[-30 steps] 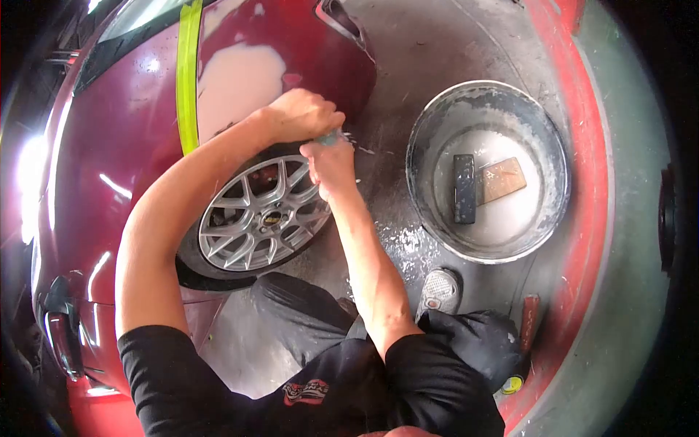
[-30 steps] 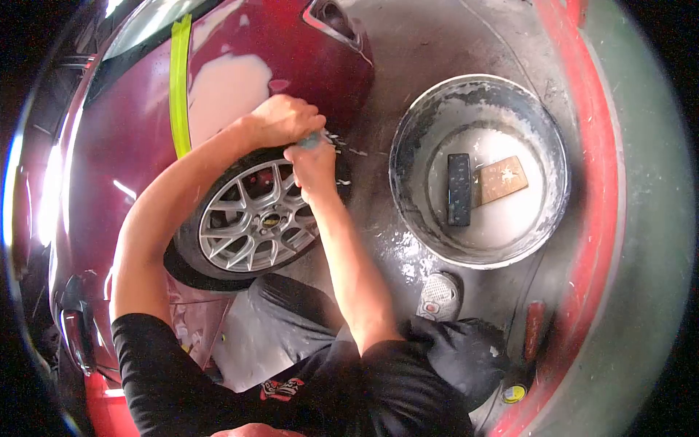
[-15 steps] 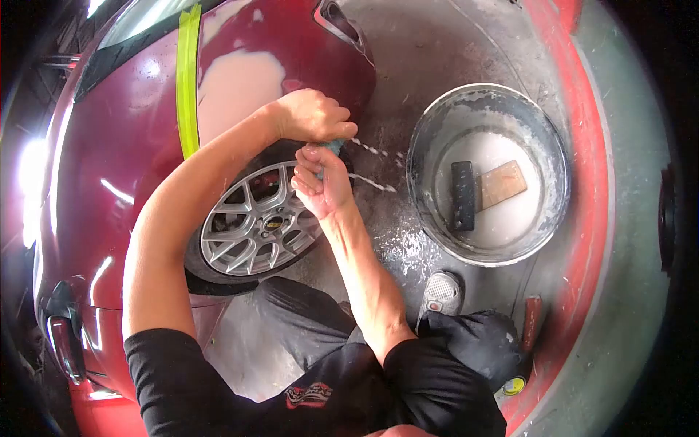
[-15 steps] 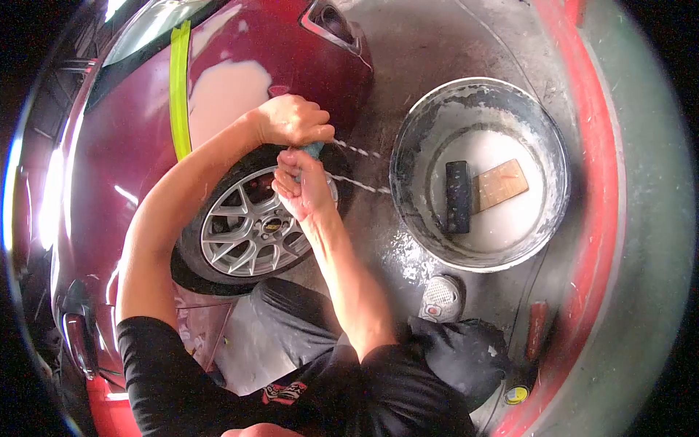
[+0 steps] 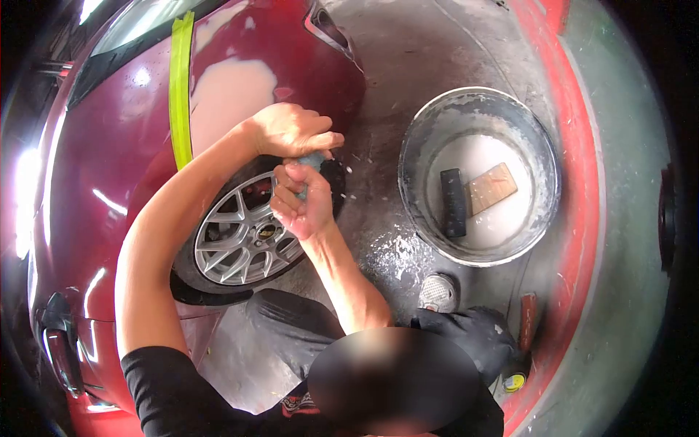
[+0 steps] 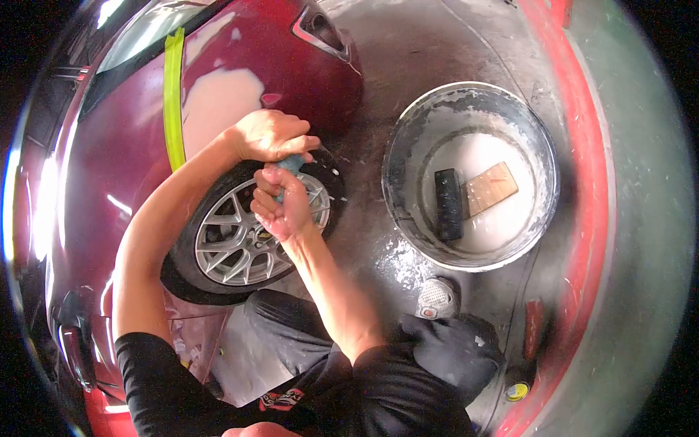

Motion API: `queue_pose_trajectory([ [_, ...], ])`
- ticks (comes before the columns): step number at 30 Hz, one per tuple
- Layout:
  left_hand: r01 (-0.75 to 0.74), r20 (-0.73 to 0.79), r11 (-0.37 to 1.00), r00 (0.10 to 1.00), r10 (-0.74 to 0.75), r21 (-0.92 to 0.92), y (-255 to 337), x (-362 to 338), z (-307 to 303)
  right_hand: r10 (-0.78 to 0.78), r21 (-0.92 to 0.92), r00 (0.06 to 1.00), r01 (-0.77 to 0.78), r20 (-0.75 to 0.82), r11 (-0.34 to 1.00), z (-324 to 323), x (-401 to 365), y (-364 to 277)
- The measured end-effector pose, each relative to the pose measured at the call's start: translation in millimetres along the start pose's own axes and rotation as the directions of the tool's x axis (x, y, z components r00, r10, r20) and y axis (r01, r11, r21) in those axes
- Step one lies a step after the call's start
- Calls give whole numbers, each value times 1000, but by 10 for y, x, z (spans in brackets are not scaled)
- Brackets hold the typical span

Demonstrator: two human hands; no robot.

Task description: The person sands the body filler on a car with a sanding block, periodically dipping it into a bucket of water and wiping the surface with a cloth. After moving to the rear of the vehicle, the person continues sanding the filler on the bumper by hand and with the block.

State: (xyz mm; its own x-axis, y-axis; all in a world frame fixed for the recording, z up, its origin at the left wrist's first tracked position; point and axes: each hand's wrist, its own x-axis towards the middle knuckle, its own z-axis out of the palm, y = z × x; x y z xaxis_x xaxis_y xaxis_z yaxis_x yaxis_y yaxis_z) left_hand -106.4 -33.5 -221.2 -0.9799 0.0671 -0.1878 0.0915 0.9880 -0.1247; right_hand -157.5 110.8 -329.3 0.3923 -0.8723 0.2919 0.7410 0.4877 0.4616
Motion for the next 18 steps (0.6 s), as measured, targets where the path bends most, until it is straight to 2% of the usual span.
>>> queue_pose_trajectory([
  [1, 16, -10, 1000, 1000, -16, 3, 26, -14, -13, 12, 31, 1000, -11, -15, 999, 1, -1, 11],
  [3, 63, -3, 998, 998, -63, 19, 73, -64, -70, 76, -52, 997, -76, -5, 996, -118, 31, -22],
  [4, 171, 17, 985, 985, -171, -19, 143, -107, -106, 108, -99, 994, -108, 0, 989, -172, 51, -63],
  [5, 295, 25, 955, 955, -295, -7, 231, -146, -153, -2, -381, 995, -37, -101, 924, -179, 63, -109],
  [6, 410, 28, 912, 912, -410, 8, 316, -180, -206, -106, -604, 982, -11, -158, 797, -110, 63, -149],
  [8, 589, 109, 806, 798, -592, 62, 539, -277, -256, -342, -918, 922, -36, -183, 396, 48, 5, -211],
  [9, 666, 115, 745, 737, -666, 43, 665, -319, -311, -330, -904, 912, -90, -243, 418, 4, -17, -291],
  [11, 813, 160, 553, 580, -799, -185, 921, -335, -456, -391, -957, 913, 1, -117, 290, -55, -2, -290],
  [12, 835, 156, 460, 520, -840, -302, 1026, -385, -455, -416, -975, 908, 51, -45, 217, -86, 5, -302],
  [13, 827, 130, 420, 495, -859, -374, 1120, -471, -384, -415, -991, 903, 129, 109, 21, -138, -2, -350],
  [14, 805, 95, 388, 474, -875, -448, 1204, -551, -265, -456, -988, 878, 155, 146, -16, -181, 4, -371],
  [16, 696, -193, 485, 457, -868, -530, 1464, -602, 23, -536, -973, 834, 211, 129, 93, -183, 25, -376],
  [18, 755, 114, 85, 208, -972, -650, 1789, -680, 94, -598, -979, 799, 167, 66, 116, -154, -1, -476],
])
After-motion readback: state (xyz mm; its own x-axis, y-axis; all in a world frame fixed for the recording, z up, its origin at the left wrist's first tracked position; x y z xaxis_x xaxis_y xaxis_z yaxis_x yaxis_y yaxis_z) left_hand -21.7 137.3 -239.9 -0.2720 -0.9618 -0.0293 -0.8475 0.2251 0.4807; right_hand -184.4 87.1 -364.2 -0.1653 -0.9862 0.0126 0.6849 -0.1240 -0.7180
